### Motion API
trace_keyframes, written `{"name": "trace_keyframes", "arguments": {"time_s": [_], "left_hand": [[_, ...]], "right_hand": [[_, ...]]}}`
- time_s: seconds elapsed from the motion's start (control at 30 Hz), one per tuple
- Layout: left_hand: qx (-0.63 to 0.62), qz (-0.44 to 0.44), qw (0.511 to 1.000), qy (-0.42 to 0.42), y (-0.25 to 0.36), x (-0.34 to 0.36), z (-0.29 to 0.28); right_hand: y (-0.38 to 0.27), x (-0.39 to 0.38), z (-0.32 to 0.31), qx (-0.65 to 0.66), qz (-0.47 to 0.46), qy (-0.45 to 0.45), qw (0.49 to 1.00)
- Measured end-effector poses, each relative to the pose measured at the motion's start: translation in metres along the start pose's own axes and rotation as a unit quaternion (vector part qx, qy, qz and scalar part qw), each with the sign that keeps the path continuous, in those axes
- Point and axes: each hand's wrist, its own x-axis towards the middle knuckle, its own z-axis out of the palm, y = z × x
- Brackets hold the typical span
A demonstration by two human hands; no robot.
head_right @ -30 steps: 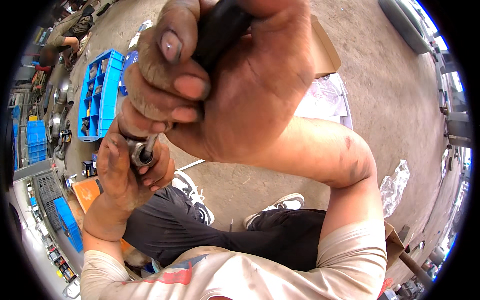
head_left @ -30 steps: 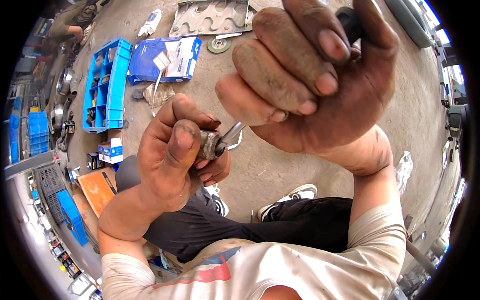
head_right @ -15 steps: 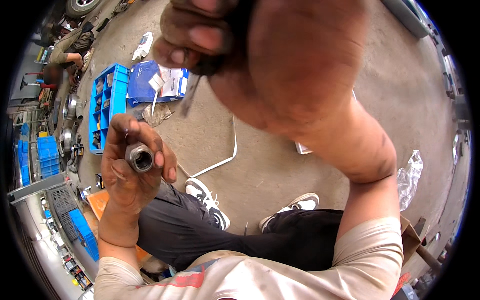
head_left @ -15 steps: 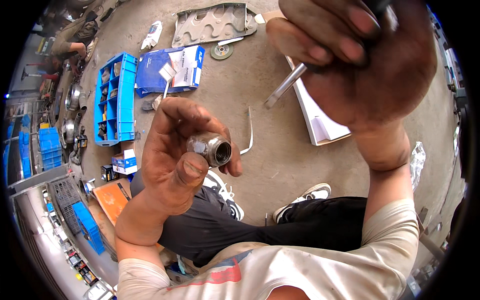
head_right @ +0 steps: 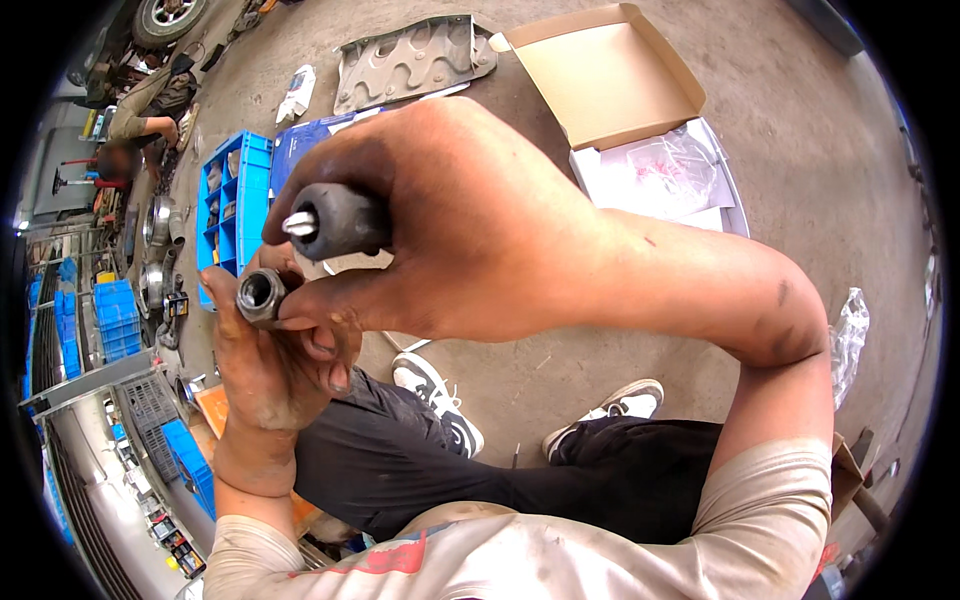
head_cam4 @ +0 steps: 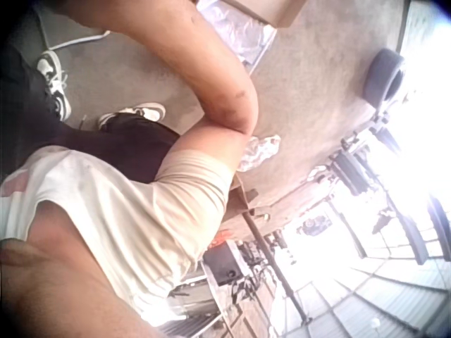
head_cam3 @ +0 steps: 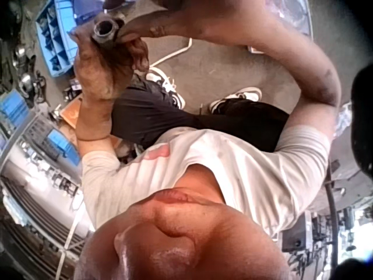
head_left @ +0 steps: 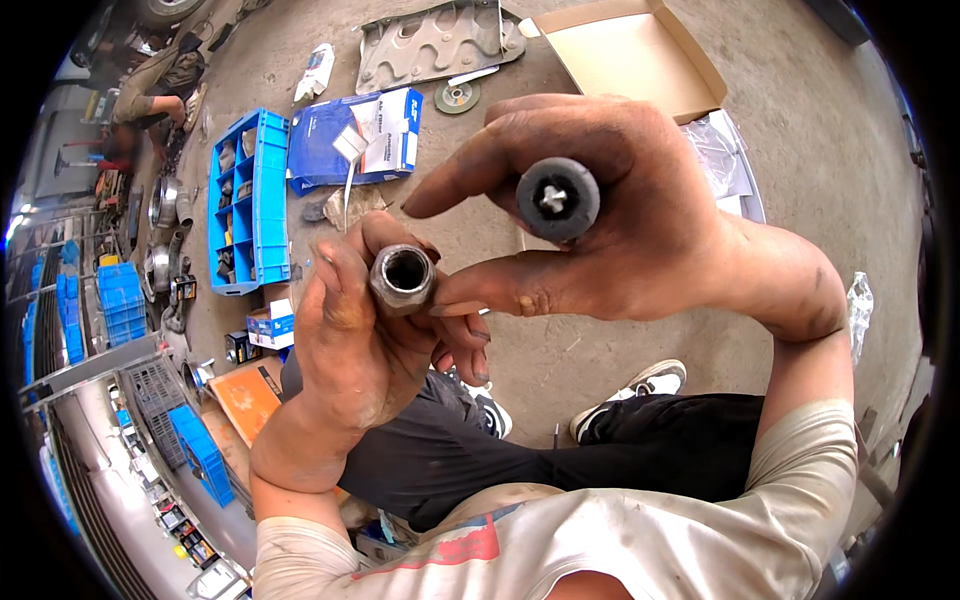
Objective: The person uses a screwdriver to scrape the inside of a cylindrical metal part, then walks to a vehicle and hands the part to a coworker who is working on the wheel hub.
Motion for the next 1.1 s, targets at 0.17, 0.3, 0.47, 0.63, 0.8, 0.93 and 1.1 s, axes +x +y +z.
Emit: {"name": "trace_keyframes", "arguments": {"time_s": [0.17, 0.3, 0.47, 0.63, 0.8, 0.93, 1.1], "left_hand": [[-0.001, -0.036, 0.999, -0.029, 0.0, -0.001, -0.001], [-0.011, -0.047, 0.999, -0.024, -0.001, -0.002, 0.004], [0.061, -0.044, 0.991, -0.113, -0.001, 0.002, -0.008], [0.041, -0.06, 0.995, -0.063, -0.001, -0.003, -0.003], [0.036, -0.059, 0.997, -0.019, 0.0, -0.006, 0.001], [0.043, -0.044, 0.998, -0.012, 0.0, -0.001, 0.002], [-0.032, 0.008, 0.997, -0.066, 0.005, 0.004, 0.001]], "right_hand": [[0.008, -0.002, 0.005, 0.018, -0.03, 0.007, 0.999], [0.01, -0.002, 0.007, 0.023, -0.045, 0.018, 0.999], [0.011, -0.003, 0.01, 0.007, -0.055, 0.03, 0.998], [0.01, -0.003, 0.012, 0.021, -0.092, 0.049, 0.994], [0.01, -0.001, 0.011, 0.006, -0.12, 0.047, 0.992], [0.011, 0.001, 0.0, -0.02, -0.185, 0.035, 0.982], [-0.014, 0.005, -0.034, -0.123, -0.123, 0.081, 0.981]]}}
